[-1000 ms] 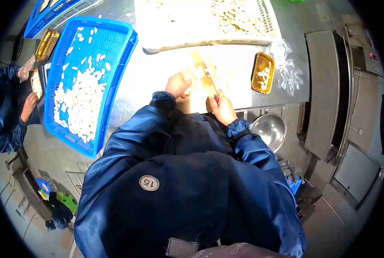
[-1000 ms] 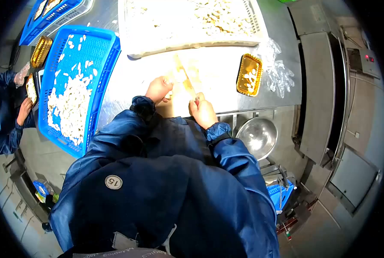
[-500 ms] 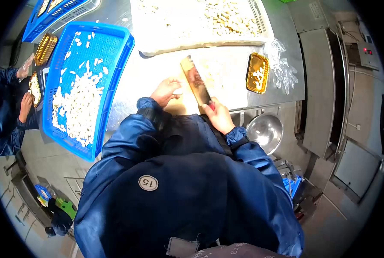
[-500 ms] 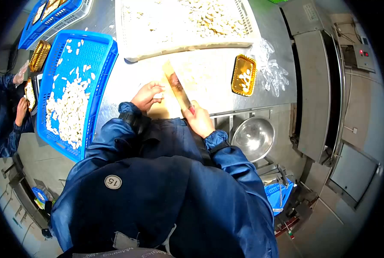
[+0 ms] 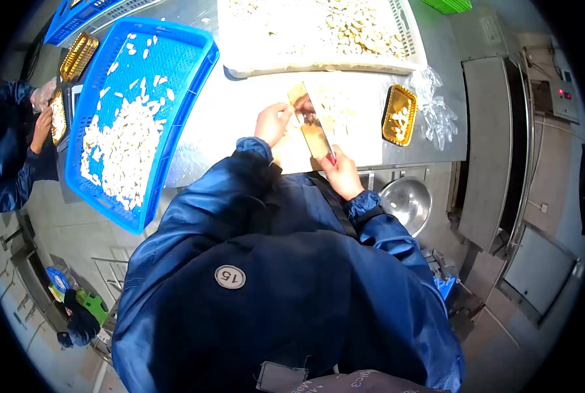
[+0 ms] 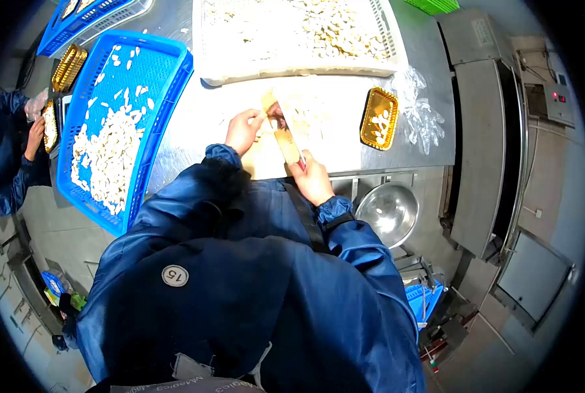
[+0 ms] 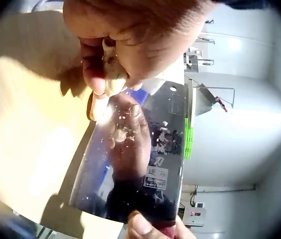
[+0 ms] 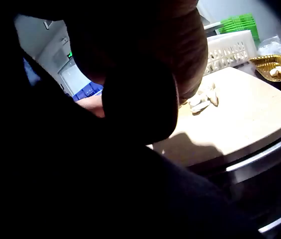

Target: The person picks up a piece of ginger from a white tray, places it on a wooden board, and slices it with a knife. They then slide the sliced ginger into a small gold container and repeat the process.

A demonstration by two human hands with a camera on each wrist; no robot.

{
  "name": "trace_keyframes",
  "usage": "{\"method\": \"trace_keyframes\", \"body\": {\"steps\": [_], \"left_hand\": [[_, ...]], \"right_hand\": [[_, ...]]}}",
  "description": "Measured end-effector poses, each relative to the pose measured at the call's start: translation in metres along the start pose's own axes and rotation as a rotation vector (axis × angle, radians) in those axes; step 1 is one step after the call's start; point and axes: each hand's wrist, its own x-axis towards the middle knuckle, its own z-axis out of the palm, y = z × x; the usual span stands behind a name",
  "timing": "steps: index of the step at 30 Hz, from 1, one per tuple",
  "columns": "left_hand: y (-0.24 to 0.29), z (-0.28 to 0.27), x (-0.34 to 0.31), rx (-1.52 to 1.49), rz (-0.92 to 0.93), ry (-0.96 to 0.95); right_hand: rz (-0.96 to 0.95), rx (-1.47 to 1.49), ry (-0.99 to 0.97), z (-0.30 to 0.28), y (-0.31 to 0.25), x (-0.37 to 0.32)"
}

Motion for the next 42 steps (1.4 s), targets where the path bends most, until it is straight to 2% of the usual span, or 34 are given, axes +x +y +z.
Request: {"method": "trace_keyframes", "body": {"steps": [1, 2, 6, 10, 13, 18, 21, 22, 25, 28, 30, 32, 35, 36, 39, 40, 42], "left_hand": [[-0.001, -0.005, -0.004, -0.056, 0.01, 0.045], [-0.003, -0.013, -0.01, -0.048, -0.062, 0.027], [-0.023, -0.013, -0.019, 0.01, -0.202, -0.207], [0.003, -0.009, -0.023, 0.179, -0.172, -0.113], [-0.012, -0.013, -0.016, -0.014, -0.158, -0.079], [-0.014, -0.023, -0.026, 0.052, -0.316, -0.327], [-0.018, -0.016, -0.024, 0.256, -0.279, -0.401], [-0.02, -0.013, -0.025, 0.207, -0.25, -0.368], [-0.041, -0.014, -0.028, 0.389, 0.315, -0.392], [-0.051, -0.007, -0.024, 0.621, 0.684, -0.331], [-0.042, -0.006, -0.017, 0.484, 0.282, -0.228], [-0.013, -0.009, -0.016, 0.171, -0.149, -0.105], [-0.021, -0.006, -0.009, 0.129, -0.14, -0.1], [-0.021, -0.007, -0.006, 0.275, -0.061, -0.091], [-0.018, -0.012, -0.004, 0.414, 0.008, -0.16], [-0.014, -0.014, -0.006, 0.326, -0.002, -0.196], [-0.003, -0.018, -0.008, 0.253, -0.139, -0.248]], "right_hand": [[0.009, 0.013, -0.008, 0.005, -0.002, -0.002], [0.026, 0.006, -0.02, 0.008, -0.004, -0.003], [0.016, 0.041, -0.036, 0.008, -0.011, -0.006], [-0.014, -0.018, -0.023, 0.008, -0.009, -0.009], [-0.032, -0.008, -0.029, 0.008, -0.007, -0.011], [0.008, -0.003, -0.056, 0.005, -0.01, -0.011], [-0.009, 0.009, -0.05, 0.006, -0.009, -0.01], [-0.005, 0.015, -0.057, 0.006, -0.007, -0.009], [0.007, 0.027, -0.062, 0.005, -0.01, -0.01], [0.015, 0.007, -0.059, 0.004, -0.011, -0.009], [0.028, -0.003, -0.06, 0.002, -0.012, -0.009], [0.046, 0.003, -0.063, 0.0, -0.017, -0.01], [0.019, -0.004, -0.045, 0.006, -0.014, -0.007], [0.021, 0.002, -0.048, 0.006, -0.016, -0.006], [0.025, 0.025, -0.048, 0.006, -0.021, -0.003], [0.021, 0.035, -0.045, 0.007, -0.021, -0.003], [0.023, 0.039, -0.046, 0.007, -0.023, -0.003]]}}
